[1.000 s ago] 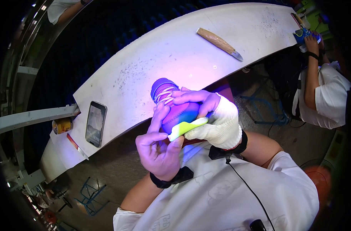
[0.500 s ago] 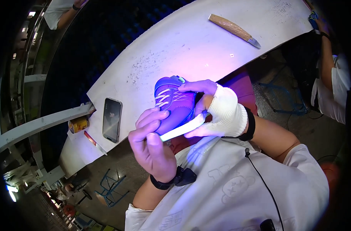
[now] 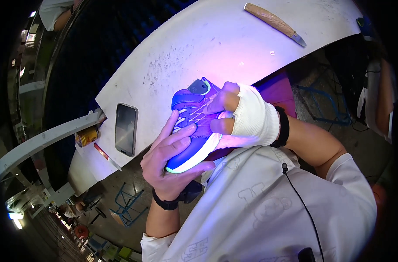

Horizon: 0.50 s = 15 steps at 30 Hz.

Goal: Manually assemble and inspect shoe components on a factory assembly line.

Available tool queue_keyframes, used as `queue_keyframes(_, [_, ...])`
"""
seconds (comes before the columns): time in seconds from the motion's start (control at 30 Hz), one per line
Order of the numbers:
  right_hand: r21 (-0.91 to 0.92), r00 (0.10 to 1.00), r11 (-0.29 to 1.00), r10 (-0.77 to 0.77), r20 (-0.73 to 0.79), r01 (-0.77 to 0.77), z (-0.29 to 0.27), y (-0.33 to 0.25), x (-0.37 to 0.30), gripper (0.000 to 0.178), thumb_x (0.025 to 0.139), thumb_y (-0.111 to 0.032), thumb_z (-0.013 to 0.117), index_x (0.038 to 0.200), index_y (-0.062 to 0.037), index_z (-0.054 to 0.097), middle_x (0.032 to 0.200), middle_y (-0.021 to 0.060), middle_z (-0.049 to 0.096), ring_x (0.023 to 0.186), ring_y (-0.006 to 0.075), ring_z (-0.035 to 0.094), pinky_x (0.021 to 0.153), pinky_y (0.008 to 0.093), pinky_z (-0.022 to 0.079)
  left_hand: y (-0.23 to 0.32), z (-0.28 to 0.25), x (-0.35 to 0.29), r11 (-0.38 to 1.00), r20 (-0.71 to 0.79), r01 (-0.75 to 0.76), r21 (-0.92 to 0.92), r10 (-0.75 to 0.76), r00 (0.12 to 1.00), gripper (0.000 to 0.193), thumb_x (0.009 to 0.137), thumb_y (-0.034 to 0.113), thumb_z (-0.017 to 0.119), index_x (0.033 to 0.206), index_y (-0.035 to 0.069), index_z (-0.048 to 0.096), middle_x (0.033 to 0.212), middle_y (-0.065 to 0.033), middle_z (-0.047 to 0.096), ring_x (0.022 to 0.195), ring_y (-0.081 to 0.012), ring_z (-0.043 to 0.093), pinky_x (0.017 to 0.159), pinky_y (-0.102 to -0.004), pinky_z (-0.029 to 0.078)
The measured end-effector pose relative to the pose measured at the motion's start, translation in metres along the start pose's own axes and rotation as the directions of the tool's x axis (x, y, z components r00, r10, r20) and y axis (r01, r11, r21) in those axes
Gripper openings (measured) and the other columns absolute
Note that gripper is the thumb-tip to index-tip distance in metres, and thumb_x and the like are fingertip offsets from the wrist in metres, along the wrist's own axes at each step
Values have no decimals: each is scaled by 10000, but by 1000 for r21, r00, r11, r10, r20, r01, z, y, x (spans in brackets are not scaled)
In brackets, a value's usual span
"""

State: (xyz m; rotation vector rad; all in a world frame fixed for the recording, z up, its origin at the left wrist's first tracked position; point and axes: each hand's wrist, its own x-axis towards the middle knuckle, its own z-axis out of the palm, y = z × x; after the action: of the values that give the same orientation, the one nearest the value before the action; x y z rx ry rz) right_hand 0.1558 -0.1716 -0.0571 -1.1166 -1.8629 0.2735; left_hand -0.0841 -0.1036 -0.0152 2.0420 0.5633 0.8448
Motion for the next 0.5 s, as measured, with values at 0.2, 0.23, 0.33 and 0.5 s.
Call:
queue_keyframes(0.2, [-76, 992, 997, 32, 125, -22, 10, 4, 2, 377, 725, -332, 861, 861, -94, 601, 1136, 156, 677, 973, 369, 660, 766, 488, 571, -8, -10, -18, 996, -20, 63, -58, -65, 998, 472, 716, 81, 965, 1069, 51, 654, 1136, -229, 778, 1223, -415, 705, 1155, -637, 452])
queue_keyframes(0.23, [-19, 998, 999, 34, 48, -33, 20, 8, -1, 402, 732, -347, 860, 870, -87, 587, 1166, 182, 667, 1003, 391, 659, 831, 508, 569, -10, -11, -18, 988, -19, 117, -103, -120, 993, 459, 730, 81, 947, 1088, 49, 663, 1229, -248, 739, 1303, -410, 652, 1155, -613, 455])
queue_keyframes(0.33, [31, 996, 997, 72, 52, -74, 34, 8, -7, 475, 741, -407, 862, 913, -80, 564, 1276, 237, 625, 1112, 442, 637, 988, 567, 533, 4, -24, -10, 979, 82, 204, -4, -203, 976, 591, 767, 103, 918, 1289, 41, 648, 1468, -289, 593, 1472, -365, 508, 1152, -519, 469])
queue_keyframes(0.5, [-123, 1000, 992, -11, 3, 11, 48, 4, -7, 301, 759, -284, 794, 928, -95, 633, 1224, 173, 667, 1093, 392, 661, 984, 530, 558, 12, -19, 1, 685, 103, 728, 1, -724, 682, 875, 781, 157, 914, 1522, 12, 472, 1333, -233, 684, 1191, -259, 703, 1008, -370, 560])
